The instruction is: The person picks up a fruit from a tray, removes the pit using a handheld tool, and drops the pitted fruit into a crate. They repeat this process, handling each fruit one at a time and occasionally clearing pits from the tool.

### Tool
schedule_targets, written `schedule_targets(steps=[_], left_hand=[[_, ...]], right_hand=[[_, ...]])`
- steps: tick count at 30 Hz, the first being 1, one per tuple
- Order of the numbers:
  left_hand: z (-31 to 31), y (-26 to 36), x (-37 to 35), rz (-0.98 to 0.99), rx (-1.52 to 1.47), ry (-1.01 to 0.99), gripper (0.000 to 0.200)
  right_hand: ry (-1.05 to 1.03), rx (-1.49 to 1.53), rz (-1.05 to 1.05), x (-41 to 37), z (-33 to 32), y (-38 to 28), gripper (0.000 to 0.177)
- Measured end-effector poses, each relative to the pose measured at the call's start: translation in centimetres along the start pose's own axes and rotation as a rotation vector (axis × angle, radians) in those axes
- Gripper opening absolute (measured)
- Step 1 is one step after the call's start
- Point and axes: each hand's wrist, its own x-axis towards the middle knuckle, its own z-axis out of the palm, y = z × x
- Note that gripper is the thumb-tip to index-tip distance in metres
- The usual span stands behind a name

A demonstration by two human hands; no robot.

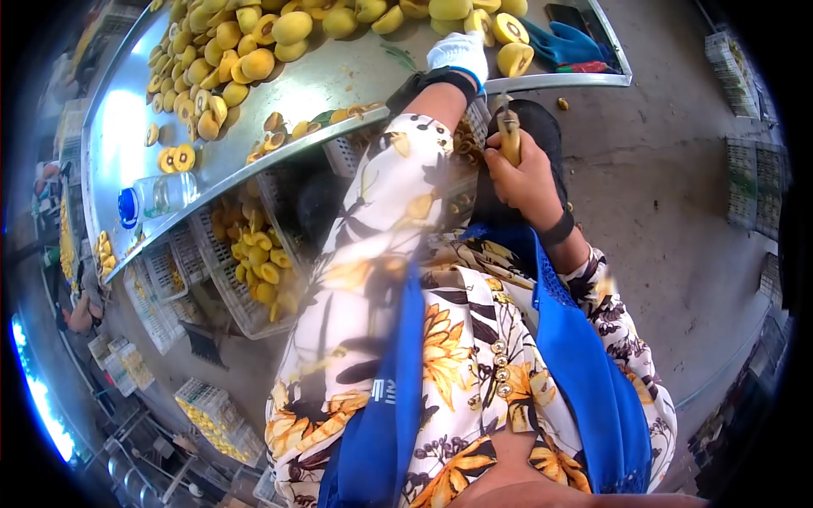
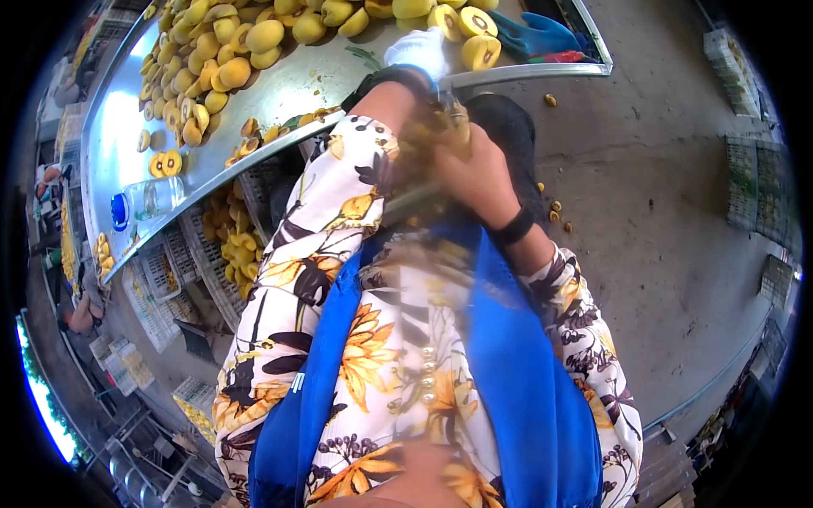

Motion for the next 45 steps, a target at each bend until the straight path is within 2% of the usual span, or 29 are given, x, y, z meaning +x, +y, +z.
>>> schedule_targets(steps=[2, 3, 5, 7, 9, 10, 11, 13, 16, 19, 21, 24, 27, 30, 33, 36, 40, 42, 43, 45], left_hand=[[-2.1, -0.9, -0.1, 0.013, -0.004, -0.167, 0.048], [-4.1, -1.5, -1.3, -0.007, 0.005, -0.144, 0.054], [-5.5, -4.1, -3.1, 0.005, -0.179, 0.003, 0.052], [-6.9, -7.2, -6.1, -0.022, -1.016, 0.001, 0.048], [-9.4, -8.1, -10.2, -0.191, -1.592, -0.101, 0.048], [-11.5, -7.3, -13.0, -0.21, -1.506, -0.044, 0.051], [-10.7, -8.7, -13.7, -0.323, -1.638, -0.191, 0.059], [-10.1, -8.7, -15.5, -0.408, -1.618, -0.041, 0.07], [-9.2, -9.0, -17.4, -0.474, -1.688, -0.116, 0.072], [-9.2, -8.8, -18.4, -0.478, -1.609, -0.177, 0.072], [-9.7, -9.2, -18.8, -0.434, -1.507, -0.221, 0.07], [-8.5, -8.7, -18.9, -0.277, -1.983, -0.043, 0.056], [-7.2, -8.5, -18.3, -0.173, -2.08, 0.135, 0.043], [-6.8, -8.1, -18.3, -0.094, -2.142, 0.074, 0.037], [-7.1, -7.5, -18.7, -0.087, -2.116, -0.048, 0.033], [-7.0, -6.6, -19.1, -0.192, -1.948, 0.048, 0.029], [-6.7, -5.9, -19.2, -0.274, -1.94, 0.136, 0.029], [-6.8, -5.5, -19.3, -0.295, -1.947, 0.17, 0.031], [-6.0, -6.4, -18.9, -0.212, -1.884, 0.194, 0.033], [-5.2, -8.1, -17.9, -0.052, -1.753, 0.241, 0.035]], right_hand=[[0.05, 0.1, -0.011, -0.3, 0.1, -0.2, 0.015], [0.052, 0.095, -0.036, -0.3, 0.0, -0.3, 0.016], [0.056, 0.033, -0.075, 0.2, -0.1, -0.4, 0.019], [0.069, -0.085, -0.097, 0.8, -0.1, -0.2, 0.027], [0.025, -0.141, -0.175, 1.2, 0.8, -0.7, 0.033], [-0.001, -0.165, -0.22, 1.4, 1.3, -1.1, 0.036], [-0.026, -0.189, -0.264, 1.7, 1.9, -1.3, 0.04], [-0.056, -0.257, -0.36, 2.0, 3.1, -2.7, 0.044], [-0.168, -0.286, -0.394, 2.8, 4.2, -4.3, 0.053], [-0.234, -0.247, -0.433, 3.6, 5.2, -3.5, 0.055], [-0.202, -0.232, -0.437, 3.3, 5.5, -3.8, 0.054], [-0.174, -0.394, -0.381, 2.7, 5.0, -3.3, 0.049], [-0.128, -0.327, -0.405, 1.6, 4.8, -2.8, 0.047], [-0.029, -0.277, -0.472, 1.7, 5.0, -3.0, 0.045], [-0.077, -0.202, -0.442, 1.9, 5.3, -3.9, 0.042], [-0.01, -0.261, -0.491, 2.5, 5.7, -3.5, 0.035], [-0.015, -0.322, -0.514, 2.6, 5.9, -3.5, 0.025], [-0.144, -0.351, -0.542, 2.4, 5.8, -3.6, 0.024], [-0.209, -0.365, -0.555, 2.1, 5.8, -3.7, 0.025], [-0.471, -0.408, -0.6, 0.1, 6.2, -4.0, 0.029]])
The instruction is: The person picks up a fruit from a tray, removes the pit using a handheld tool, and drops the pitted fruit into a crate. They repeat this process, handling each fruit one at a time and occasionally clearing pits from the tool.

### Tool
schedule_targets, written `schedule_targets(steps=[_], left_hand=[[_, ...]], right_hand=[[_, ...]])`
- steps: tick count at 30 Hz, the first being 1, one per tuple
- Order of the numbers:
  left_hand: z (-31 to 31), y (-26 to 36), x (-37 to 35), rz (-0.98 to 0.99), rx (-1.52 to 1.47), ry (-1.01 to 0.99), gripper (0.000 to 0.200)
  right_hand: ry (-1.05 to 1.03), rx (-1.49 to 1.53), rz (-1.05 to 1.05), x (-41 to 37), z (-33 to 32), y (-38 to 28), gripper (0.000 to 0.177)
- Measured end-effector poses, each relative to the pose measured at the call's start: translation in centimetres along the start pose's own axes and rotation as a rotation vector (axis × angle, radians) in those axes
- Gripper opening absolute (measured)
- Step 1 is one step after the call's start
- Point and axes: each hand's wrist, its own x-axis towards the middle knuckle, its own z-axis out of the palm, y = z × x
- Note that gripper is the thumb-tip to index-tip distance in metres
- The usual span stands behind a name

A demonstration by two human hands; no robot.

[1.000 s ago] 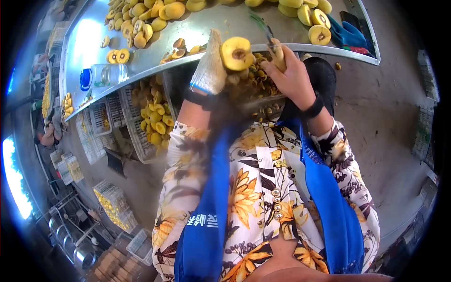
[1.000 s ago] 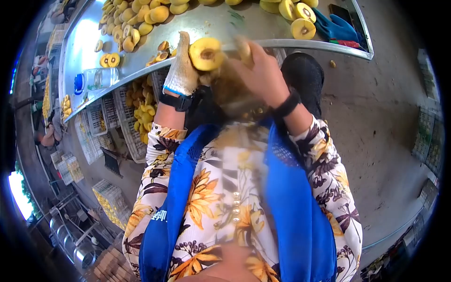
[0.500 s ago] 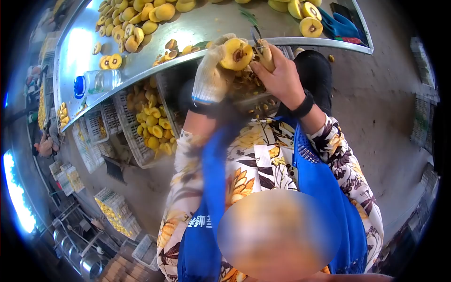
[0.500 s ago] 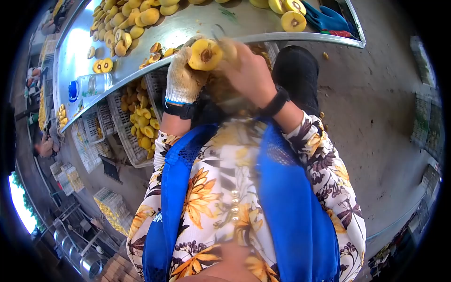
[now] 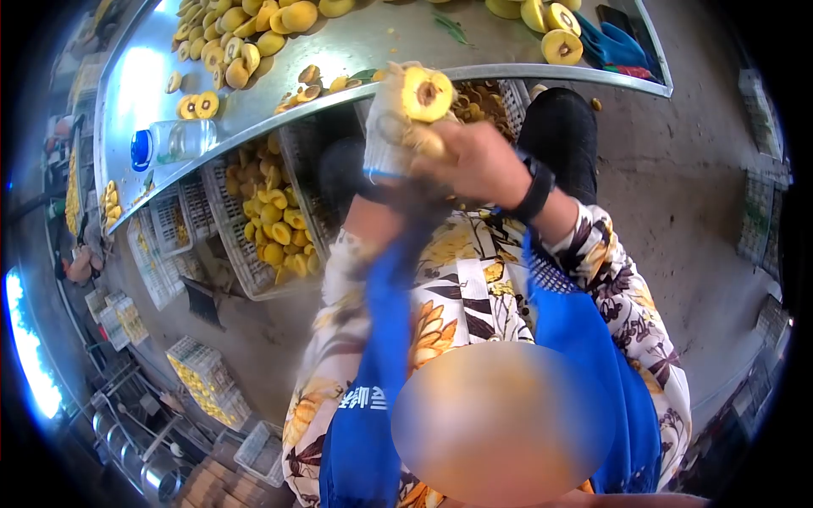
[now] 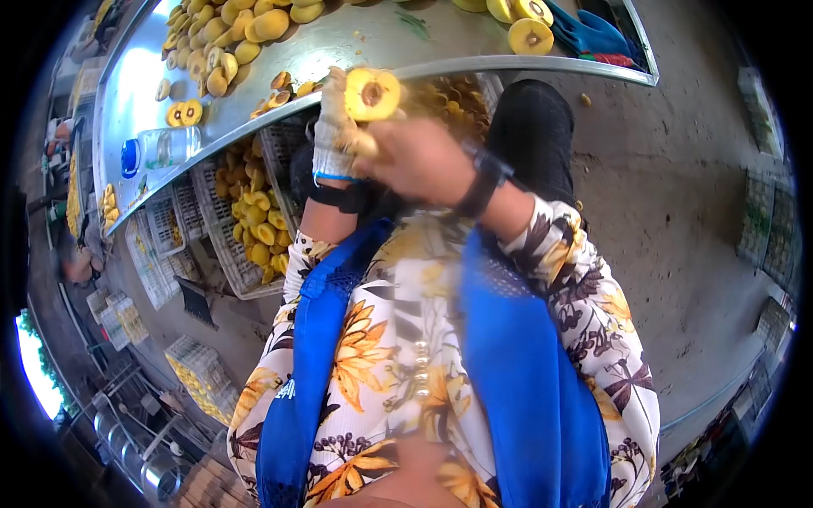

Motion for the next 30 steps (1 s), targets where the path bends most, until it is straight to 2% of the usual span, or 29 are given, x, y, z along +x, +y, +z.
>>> schedule_targets(steps=[1, 4, 5, 8, 14, 21, 23, 26, 27, 30], left_hand=[[0.6, 0.8, 0.0, -0.253, -0.371, 0.174, 0.036], [1.0, 2.0, -0.1, -0.161, -0.223, 0.371, 0.04], [0.8, 1.9, -0.2, -0.129, -0.276, 0.31, 0.046], [0.8, 1.1, -0.2, -0.053, -0.297, 0.309, 0.046], [1.8, 0.7, -0.7, -0.025, -0.23, 0.281, 0.045], [1.7, -0.5, -0.7, 0.076, -0.097, 0.276, 0.042], [0.3, -1.0, -0.3, 0.008, -0.146, 0.2, 0.042], [-0.7, 0.5, -0.1, -0.129, -0.176, 0.099, 0.038], [-0.6, 0.9, -0.1, -0.182, -0.18, 0.067, 0.036], [-0.3, 1.0, 0.6, -0.183, -0.234, 0.086, 0.037]], right_hand=[[0.023, 0.008, 0.067, -0.1, 0.2, -0.4, 0.03], [0.092, 0.029, 0.268, -0.5, 0.6, -0.8, 0.036], [0.104, -0.005, 0.269, -0.4, 0.8, 0.3, 0.037], [0.188, -0.025, 0.291, -0.1, 1.4, 1.1, 0.035], [0.209, -0.064, 0.234, -0.4, 1.9, 1.5, 0.032], [0.163, -0.049, 0.287, -0.4, 1.7, 0.1, 0.027], [0.093, -0.023, 0.348, -0.5, 1.7, 0.2, 0.025], [0.016, -0.054, 0.33, -0.6, 1.7, 0.4, 0.025], [0.032, -0.029, 0.318, -0.7, 1.8, 0.6, 0.025], [0.082, 0.091, 0.301, -0.7, 2.3, 1.2, 0.026]])
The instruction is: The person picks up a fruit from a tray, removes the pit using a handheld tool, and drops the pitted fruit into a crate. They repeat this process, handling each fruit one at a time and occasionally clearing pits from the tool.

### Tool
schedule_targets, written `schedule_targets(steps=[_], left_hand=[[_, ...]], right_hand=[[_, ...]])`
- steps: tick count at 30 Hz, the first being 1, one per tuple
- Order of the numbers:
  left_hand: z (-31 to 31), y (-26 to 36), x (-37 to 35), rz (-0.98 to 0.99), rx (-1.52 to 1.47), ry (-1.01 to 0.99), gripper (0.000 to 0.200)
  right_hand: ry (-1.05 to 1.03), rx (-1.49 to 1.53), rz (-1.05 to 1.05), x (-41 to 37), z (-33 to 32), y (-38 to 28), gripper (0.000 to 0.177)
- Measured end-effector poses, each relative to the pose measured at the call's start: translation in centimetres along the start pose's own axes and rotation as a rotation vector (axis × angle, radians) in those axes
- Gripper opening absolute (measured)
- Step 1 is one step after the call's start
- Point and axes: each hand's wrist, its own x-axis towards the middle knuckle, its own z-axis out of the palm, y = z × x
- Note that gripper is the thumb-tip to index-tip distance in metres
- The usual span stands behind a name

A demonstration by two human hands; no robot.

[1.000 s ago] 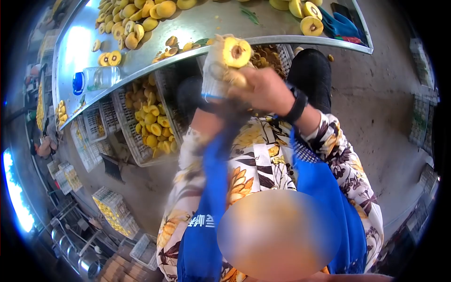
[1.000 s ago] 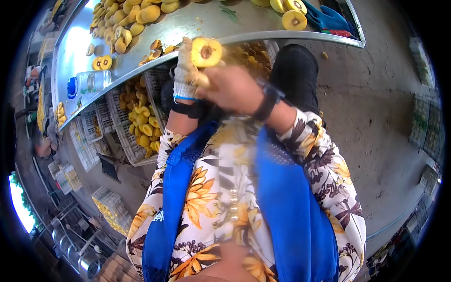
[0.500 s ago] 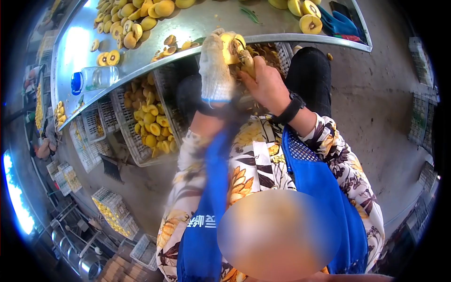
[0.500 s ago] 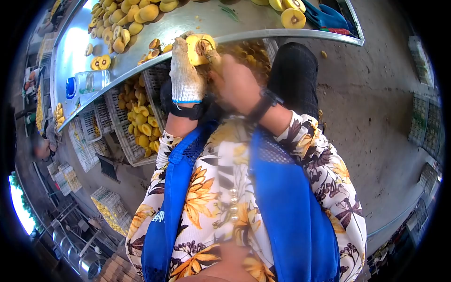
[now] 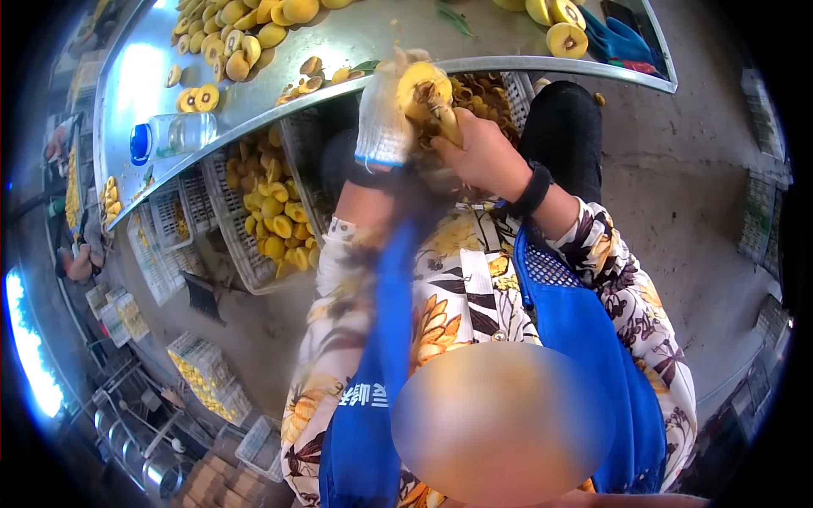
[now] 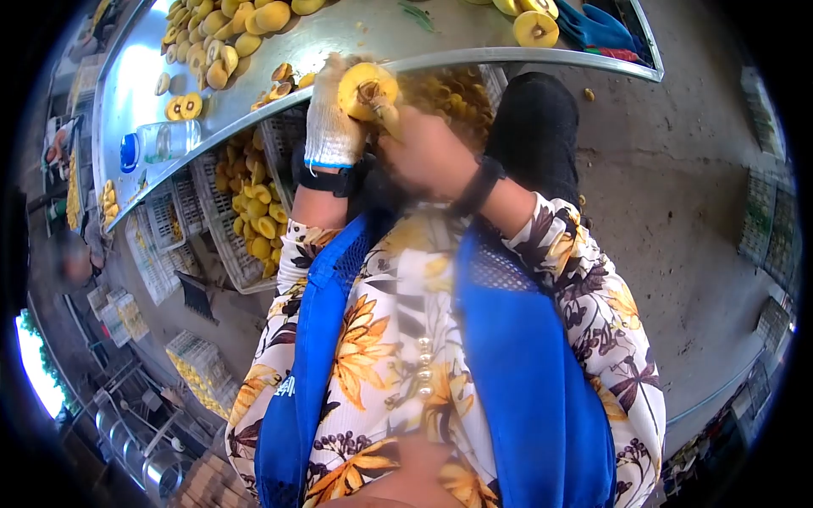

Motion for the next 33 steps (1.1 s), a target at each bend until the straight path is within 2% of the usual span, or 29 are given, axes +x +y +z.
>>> schedule_targets(steps=[1, 4, 5, 8, 9, 12, 15, 18, 21, 23, 24, 26, 27, 29, 31, 33], left_hand=[[1.3, 0.3, -1.0, 0.054, -0.038, 0.117, 0.037], [1.3, -1.0, -1.8, 0.31, 0.223, 0.223, 0.037], [1.3, -1.2, -1.8, 0.321, 0.253, 0.252, 0.032], [-0.5, -1.1, -0.7, 0.093, 0.057, 0.291, 0.029], [-0.6, -0.8, -0.4, -0.01, -0.064, 0.257, 0.028], [-1.3, -0.9, 0.3, -0.102, -0.107, 0.154, 0.028], [-0.8, -0.9, 0.5, -0.094, 0.063, 0.224, 0.027], [-1.1, -1.3, 0.8, 0.025, 0.248, 0.122, 0.027], [-0.7, -0.1, 0.7, -0.241, 0.089, 0.102, 0.028], [-0.4, -0.1, 0.4, -0.168, 0.163, 0.124, 0.031], [-0.3, -0.2, 0.2, -0.132, 0.201, 0.136, 0.032], [-0.2, -0.6, -0.1, 0.025, 0.301, 0.164, 0.032], [0.2, -1.0, -0.1, 0.106, 0.343, 0.166, 0.032], [0.2, -0.9, 0.0, 0.018, 0.209, 0.142, 0.031], [0.1, -1.0, -0.1, -0.092, 0.056, 0.086, 0.032], [0.1, -1.0, -0.1, -0.042, 0.131, 0.091, 0.032]], right_hand=[[0.01, 0.069, 0.012, 0.0, 0.2, 0.1, 0.026], [0.0, 0.178, 0.102, -0.1, 0.8, -0.6, 0.024], [-0.015, 0.199, 0.143, -0.3, 1.1, -0.7, 0.023], [-0.072, 0.247, 0.073, 0.0, 1.8, 0.5, 0.021], [-0.087, 0.269, 0.115, -0.1, 1.9, 0.3, 0.02], [-0.105, 0.293, 0.175, -0.1, 1.8, -0.3, 0.019], [-0.082, 0.226, 0.149, 0.0, 2.1, 0.2, 0.018], [-0.087, 0.157, 0.165, -0.2, 2.4, 1.0, 0.017], [-0.098, 0.188, 0.162, -0.3, 2.7, 1.2, 0.013], [-0.134, 0.274, 0.206, -0.1, 2.5, 1.0, 0.01], [-0.214, 0.364, 0.302, 0.0, 1.9, 0.2, 0.008], [-0.365, 0.537, 0.501, 0.0, -0.1, -1.8, 0.006], [-0.391, 0.633, 0.501, -0.1, -0.1, -1.5, 0.005], [-0.45, 0.776, 0.506, -0.2, -1.0, -1.8, 0.011], [-0.452, 0.791, 0.518, -0.3, -1.0, -1.7, 0.008], [-0.455, 0.789, 0.531, -0.3, -1.2, -1.8, 0.006]])
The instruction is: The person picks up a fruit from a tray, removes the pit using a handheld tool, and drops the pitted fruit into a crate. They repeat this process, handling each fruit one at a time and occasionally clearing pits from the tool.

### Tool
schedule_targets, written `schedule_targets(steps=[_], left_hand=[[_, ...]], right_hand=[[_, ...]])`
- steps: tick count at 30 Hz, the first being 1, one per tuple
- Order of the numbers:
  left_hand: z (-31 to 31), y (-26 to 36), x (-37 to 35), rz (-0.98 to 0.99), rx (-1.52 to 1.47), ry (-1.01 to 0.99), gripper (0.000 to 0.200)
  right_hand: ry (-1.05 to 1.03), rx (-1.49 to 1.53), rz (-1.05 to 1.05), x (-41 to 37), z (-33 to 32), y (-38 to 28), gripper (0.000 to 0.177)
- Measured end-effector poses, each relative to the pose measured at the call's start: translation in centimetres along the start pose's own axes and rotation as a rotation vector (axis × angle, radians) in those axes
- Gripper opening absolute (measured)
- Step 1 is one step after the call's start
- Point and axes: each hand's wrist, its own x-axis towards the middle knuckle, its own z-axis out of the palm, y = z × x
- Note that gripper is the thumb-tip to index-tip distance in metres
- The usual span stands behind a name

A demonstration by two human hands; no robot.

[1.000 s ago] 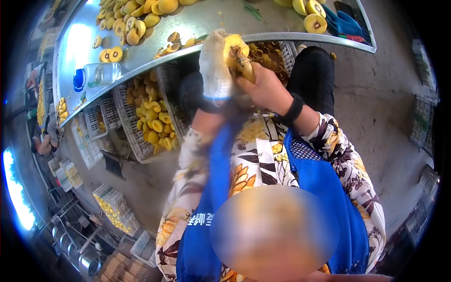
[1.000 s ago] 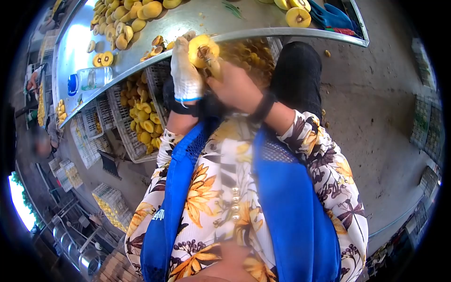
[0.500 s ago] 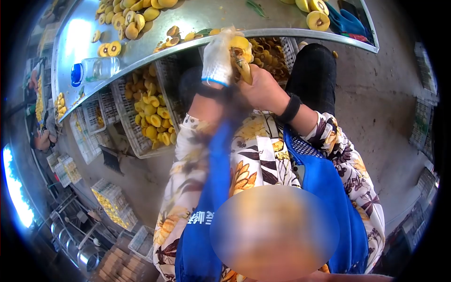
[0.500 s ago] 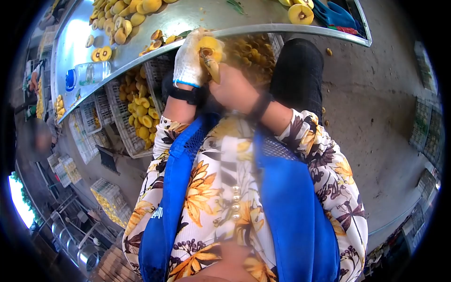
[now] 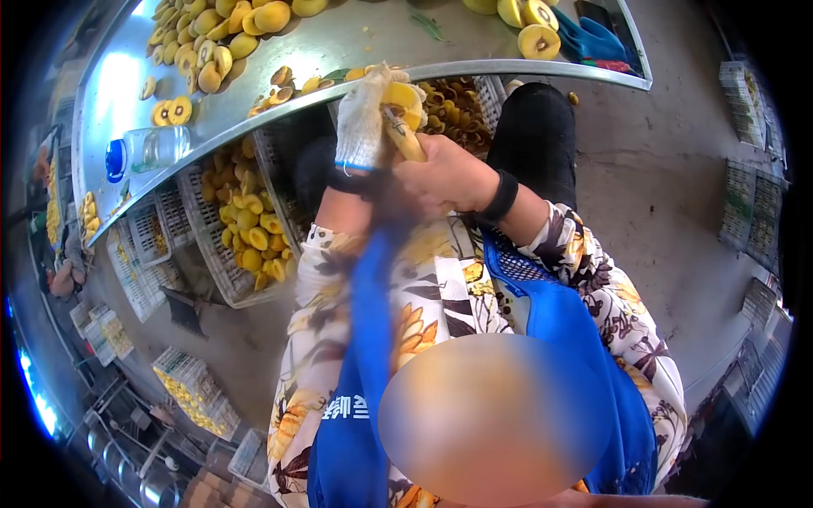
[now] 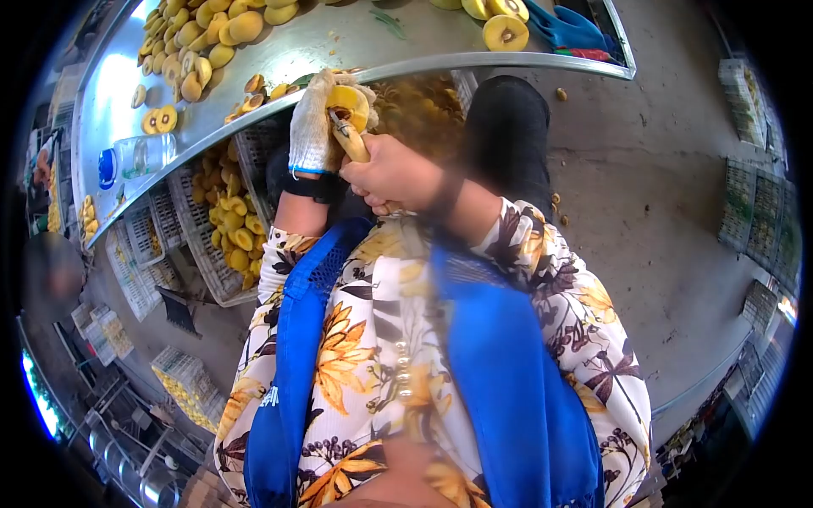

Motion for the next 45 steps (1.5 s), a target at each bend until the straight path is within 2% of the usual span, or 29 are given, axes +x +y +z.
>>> schedule_targets(steps=[2, 4, 5, 7, 8, 10, 12, 13, 14, 15, 16, 17, 18, 20, 21, 22, 23, 24, 25, 26, 27, 29, 31, 32, 35, 36, 41, 43, 45], left_hand=[[0.0, -0.4, 0.2, 0.083, 0.134, 0.024, 0.032], [0.2, -0.4, 0.2, 0.175, 0.239, 0.014, 0.033], [0.2, -0.3, 0.2, 0.222, 0.293, 0.011, 0.033], [0.0, -0.3, 0.2, 0.055, 0.14, 0.003, 0.035], [0.1, -0.2, 0.4, -0.025, 0.061, -0.009, 0.036], [0.6, 0.3, -0.1, -0.121, 0.004, 0.028, 0.04], [0.0, 0.9, 1.0, -0.166, -0.113, 0.108, 0.047], [-1.0, 0.9, 0.5, -0.071, -0.072, 0.29, 0.049], [-7.8, -0.1, 3.2, -0.021, -0.129, 0.147, 0.051], [-7.7, 3.0, 1.2, -0.122, -0.314, 0.25, 0.054], [-12.7, 3.4, 0.6, 0.098, -0.339, -0.093, 0.058], [-13.4, 5.4, -1.4, 0.128, -0.219, 0.179, 0.055], [-14.0, 6.8, -2.7, 0.267, 0.186, 0.329, 0.053], [-15.2, 9.5, -5.0, 0.275, 1.163, 0.877, 0.049], [-17.9, 10.1, -4.1, 0.368, 1.317, 0.866, 0.048], [-16.4, 10.8, -3.3, 0.449, 1.492, 0.981, 0.045], [-16.2, 10.8, -1.1, 0.528, 1.319, 0.856, 0.041], [-11.6, 10.9, -0.1, 0.668, 1.156, 0.675, 0.037], [-7.0, 10.7, 1.5, 0.682, 1.18, 0.541, 0.032], [-5.2, 9.8, 4.9, 0.785, 1.289, 0.362, 0.03], [0.0, 9.4, 5.5, 0.755, 1.306, 0.191, 0.029], [8.0, 6.9, 7.7, 0.805, 1.409, -0.032, 0.034], [14.8, 5.1, 9.0, 0.512, 1.714, -0.293, 0.034], [16.7, 3.2, 10.4, 0.496, 1.786, -0.391, 0.035], [19.1, -1.8, 13.2, 0.404, 1.959, -0.618, 0.038], [18.1, -3.7, 14.1, 0.479, 1.84, -0.588, 0.043], [17.2, -3.4, 13.7, 0.261, 1.666, -0.415, 0.05], [15.6, -3.1, 13.3, 0.391, 1.502, -0.373, 0.05], [14.4, -1.8, 11.0, 0.326, 0.883, -0.455, 0.05]], right_hand=[[-0.126, -0.316, -0.459, 1.0, -1.1, 1.4, 0.008], [-0.201, -0.505, -0.638, 1.3, -1.5, 1.3, 0.013], [-0.21, -0.537, -0.59, 1.2, -1.7, 0.9, 0.017], [-0.229, -0.591, -0.678, 1.5, -2.0, 0.7, 0.02], [-0.236, -0.617, -0.817, 2.3, -2.3, 1.4, 0.017], [-0.305, -0.298, -0.707, 3.3, -2.6, 2.9, 0.011], [-0.369, 0.204, -0.299, 3.4, -2.3, 3.6, 0.009], [-0.36, 0.376, -0.148, 3.2, -2.1, 3.6, 0.01], [-0.325, 0.381, -0.114, 2.7, -1.6, 3.0, 0.011], [-0.286, 0.384, -0.086, 2.4, -1.2, 2.4, 0.013], [-0.109, 0.074, -0.194, 3.5, -1.5, 3.7, 0.014], [-0.058, -0.079, -0.19, 3.4, -1.8, 4.0, 0.015], [-0.008, -0.236, -0.18, 3.3, -2.1, 4.2, 0.017], [0.083, -0.411, -0.223, 3.3, -3.1, 5.4, 0.02], [0.116, -0.479, -0.336, 3.6, -3.5, 5.7, 0.02], [0.166, -0.387, -0.419, 2.2, -3.0, 4.4, 0.02], [0.229, -0.463, -0.6, 3.8, -3.9, 5.8, 0.021], [0.245, -0.462, -0.398, 1.3, -3.5, 2.2, 0.022], [0.258, -0.443, -0.186, -1.7, -2.8, -0.6, 0.024], [0.297, -0.449, -0.204, -2.2, -3.6, -1.5, 0.025], [0.316, -0.428, -0.186, -2.5, -4.1, -2.0, 0.026], [0.425, -0.421, -0.37, -3.7, -5.4, -1.4, 0.023], [0.486, -0.335, -0.374, -5.0, -6.5, -0.7, 0.021], [0.448, -0.181, -0.414, -6.3, -6.5, -0.7, 0.019], [0.531, -0.196, -0.398, -9.0, -5.9, -1.1, 0.017], [0.555, -0.221, -0.42, -9.0, -6.2, -0.4, 0.017], [0.6, -0.222, -0.445, -10.1, -6.7, 1.2, 0.018], [0.748, -0.3, -0.43, -11.1, -6.0, -0.1, 0.024], [1.012, -0.531, -0.566, -9.8, -7.9, 0.7, 0.036]])
